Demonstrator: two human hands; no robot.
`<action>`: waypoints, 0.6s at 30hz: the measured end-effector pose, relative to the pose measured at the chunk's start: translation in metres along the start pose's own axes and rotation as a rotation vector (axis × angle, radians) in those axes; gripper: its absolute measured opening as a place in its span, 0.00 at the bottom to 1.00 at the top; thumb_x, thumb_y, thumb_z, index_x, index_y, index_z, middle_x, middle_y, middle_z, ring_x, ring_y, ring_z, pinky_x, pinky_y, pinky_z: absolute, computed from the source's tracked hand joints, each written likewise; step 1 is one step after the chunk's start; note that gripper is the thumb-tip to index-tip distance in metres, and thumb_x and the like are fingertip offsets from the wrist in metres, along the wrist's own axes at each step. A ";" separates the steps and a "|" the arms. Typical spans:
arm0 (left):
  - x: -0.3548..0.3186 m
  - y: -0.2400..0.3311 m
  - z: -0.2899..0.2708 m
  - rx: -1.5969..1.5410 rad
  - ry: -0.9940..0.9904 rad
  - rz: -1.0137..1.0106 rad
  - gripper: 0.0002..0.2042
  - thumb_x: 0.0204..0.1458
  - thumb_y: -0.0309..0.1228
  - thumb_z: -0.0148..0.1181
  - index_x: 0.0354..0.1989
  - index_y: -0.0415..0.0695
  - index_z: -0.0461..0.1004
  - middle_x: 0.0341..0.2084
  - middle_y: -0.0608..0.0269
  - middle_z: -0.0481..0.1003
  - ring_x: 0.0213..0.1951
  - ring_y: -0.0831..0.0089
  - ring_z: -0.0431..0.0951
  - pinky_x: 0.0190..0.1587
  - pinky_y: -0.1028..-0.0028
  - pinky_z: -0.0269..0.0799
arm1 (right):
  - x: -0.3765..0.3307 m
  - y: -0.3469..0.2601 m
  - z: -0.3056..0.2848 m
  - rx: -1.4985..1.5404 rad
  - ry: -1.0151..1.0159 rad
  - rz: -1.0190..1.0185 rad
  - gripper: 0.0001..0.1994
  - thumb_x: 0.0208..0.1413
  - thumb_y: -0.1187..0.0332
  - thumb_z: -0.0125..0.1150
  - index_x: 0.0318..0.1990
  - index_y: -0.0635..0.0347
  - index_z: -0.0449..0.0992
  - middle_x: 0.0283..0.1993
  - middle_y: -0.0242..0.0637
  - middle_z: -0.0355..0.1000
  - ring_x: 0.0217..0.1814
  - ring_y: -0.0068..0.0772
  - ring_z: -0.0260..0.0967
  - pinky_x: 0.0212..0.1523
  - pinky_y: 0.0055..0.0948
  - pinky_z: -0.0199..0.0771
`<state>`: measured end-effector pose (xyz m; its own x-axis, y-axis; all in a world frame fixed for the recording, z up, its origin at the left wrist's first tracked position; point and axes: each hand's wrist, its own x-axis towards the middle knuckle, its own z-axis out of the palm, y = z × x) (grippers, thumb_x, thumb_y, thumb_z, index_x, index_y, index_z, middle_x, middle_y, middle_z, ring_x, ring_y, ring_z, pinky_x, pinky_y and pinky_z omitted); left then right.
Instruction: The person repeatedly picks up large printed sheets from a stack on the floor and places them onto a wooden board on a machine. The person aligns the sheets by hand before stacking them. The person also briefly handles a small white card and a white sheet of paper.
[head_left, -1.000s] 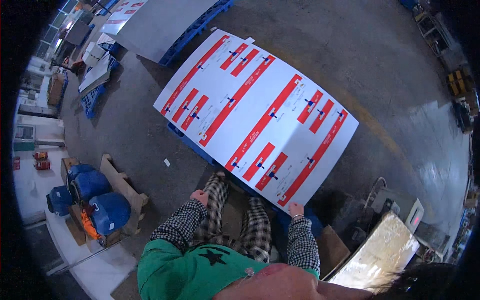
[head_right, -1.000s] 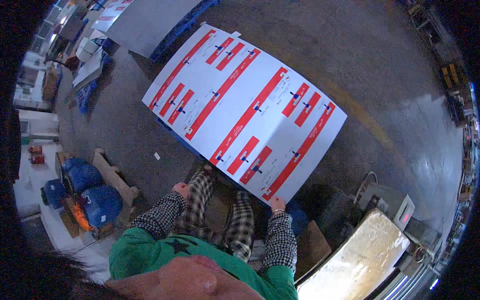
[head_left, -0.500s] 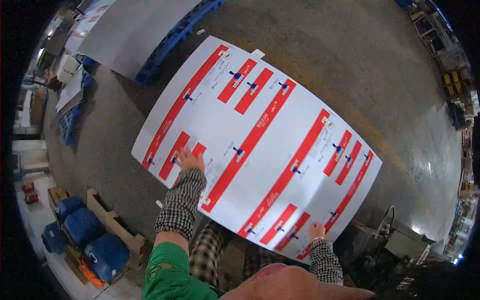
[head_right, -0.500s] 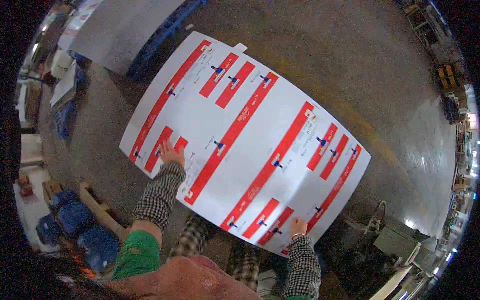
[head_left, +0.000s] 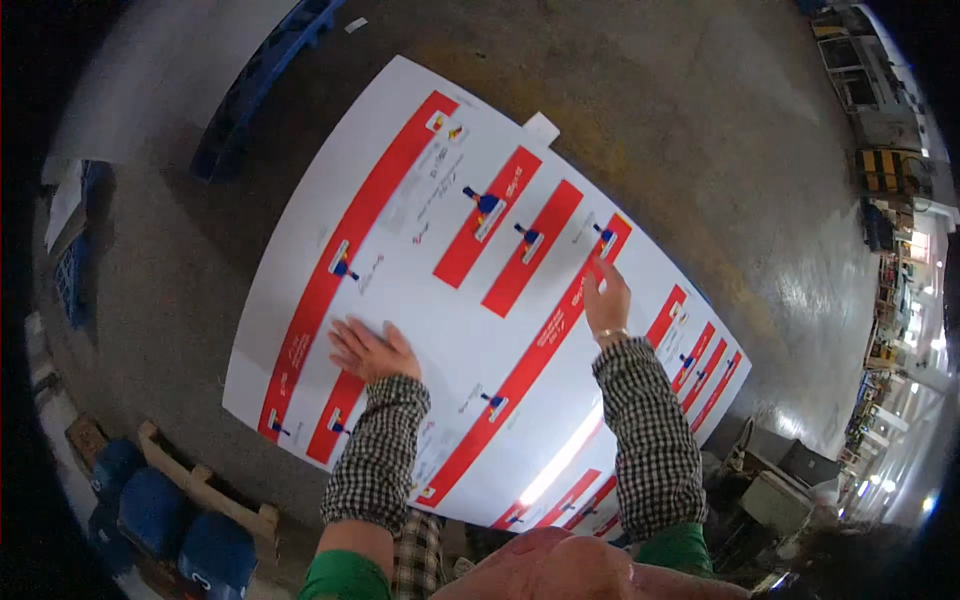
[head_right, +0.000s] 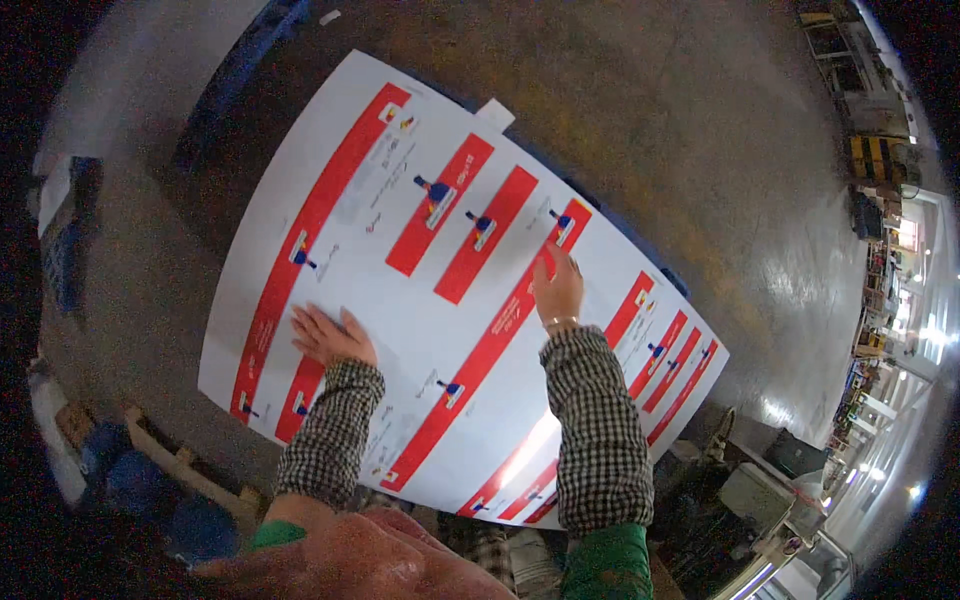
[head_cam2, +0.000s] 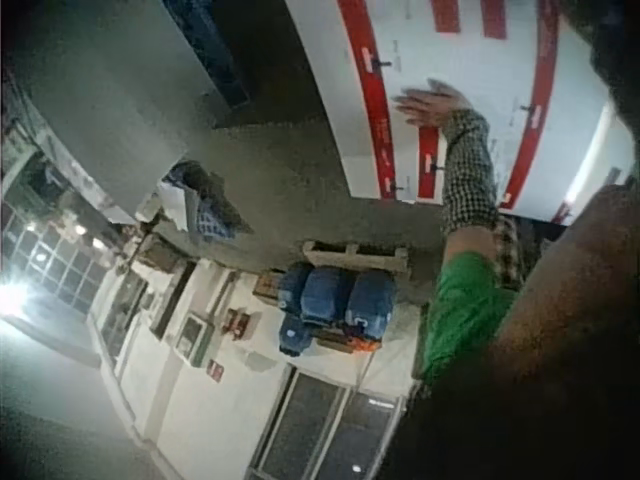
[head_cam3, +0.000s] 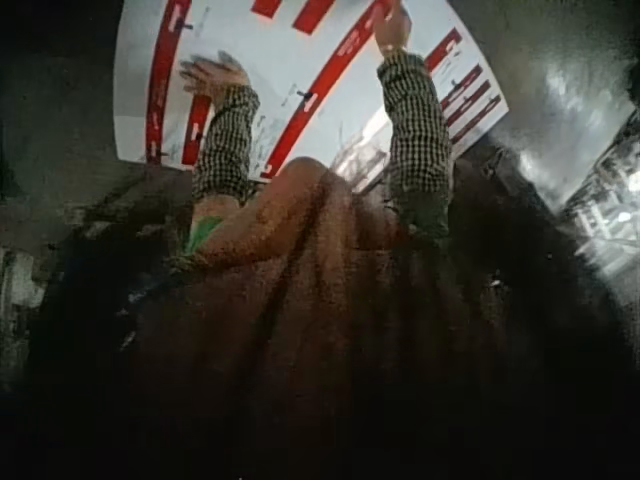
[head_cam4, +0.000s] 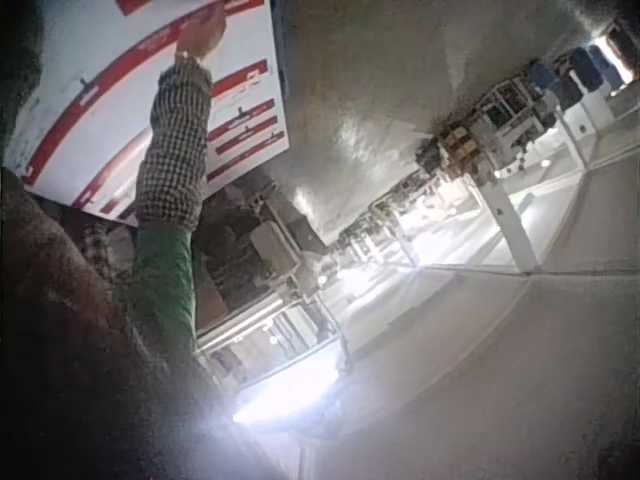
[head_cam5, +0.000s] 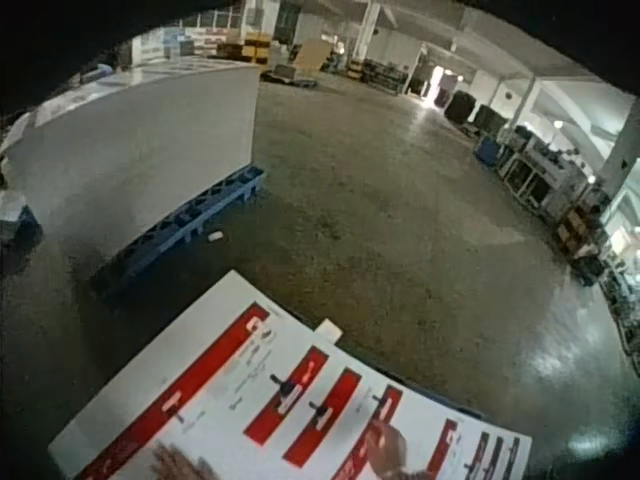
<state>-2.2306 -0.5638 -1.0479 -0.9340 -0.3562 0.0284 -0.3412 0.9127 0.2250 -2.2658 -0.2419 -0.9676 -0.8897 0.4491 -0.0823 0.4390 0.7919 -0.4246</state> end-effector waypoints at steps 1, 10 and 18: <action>0.003 0.001 0.002 0.001 0.010 0.005 0.32 0.56 0.49 0.39 0.62 0.37 0.51 0.63 0.43 0.47 0.65 0.46 0.43 0.62 0.41 0.36 | 0.027 -0.009 0.012 -0.005 0.048 -0.099 0.18 0.50 0.67 0.54 0.49 0.62 0.69 0.48 0.50 0.69 0.52 0.49 0.65 0.54 0.40 0.64; 0.004 0.000 -0.002 0.004 0.021 0.020 0.30 0.58 0.48 0.37 0.62 0.40 0.51 0.63 0.44 0.48 0.65 0.45 0.45 0.61 0.41 0.39 | 0.170 -0.087 0.059 -0.122 -0.036 -0.148 0.37 0.45 0.53 0.61 0.60 0.62 0.57 0.61 0.50 0.57 0.65 0.47 0.51 0.66 0.43 0.43; 0.008 0.002 0.000 -0.031 0.051 0.032 0.30 0.57 0.49 0.37 0.63 0.42 0.50 0.64 0.45 0.47 0.65 0.46 0.45 0.61 0.41 0.38 | 0.219 -0.060 0.086 0.074 0.008 -0.043 0.37 0.47 0.54 0.60 0.60 0.67 0.56 0.56 0.52 0.62 0.58 0.48 0.60 0.58 0.38 0.58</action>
<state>-2.2386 -0.5647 -1.0476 -0.9375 -0.3371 0.0859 -0.3068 0.9176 0.2529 -2.4982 -0.2269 -1.0376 -0.9063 0.4189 -0.0559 0.3898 0.7776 -0.4933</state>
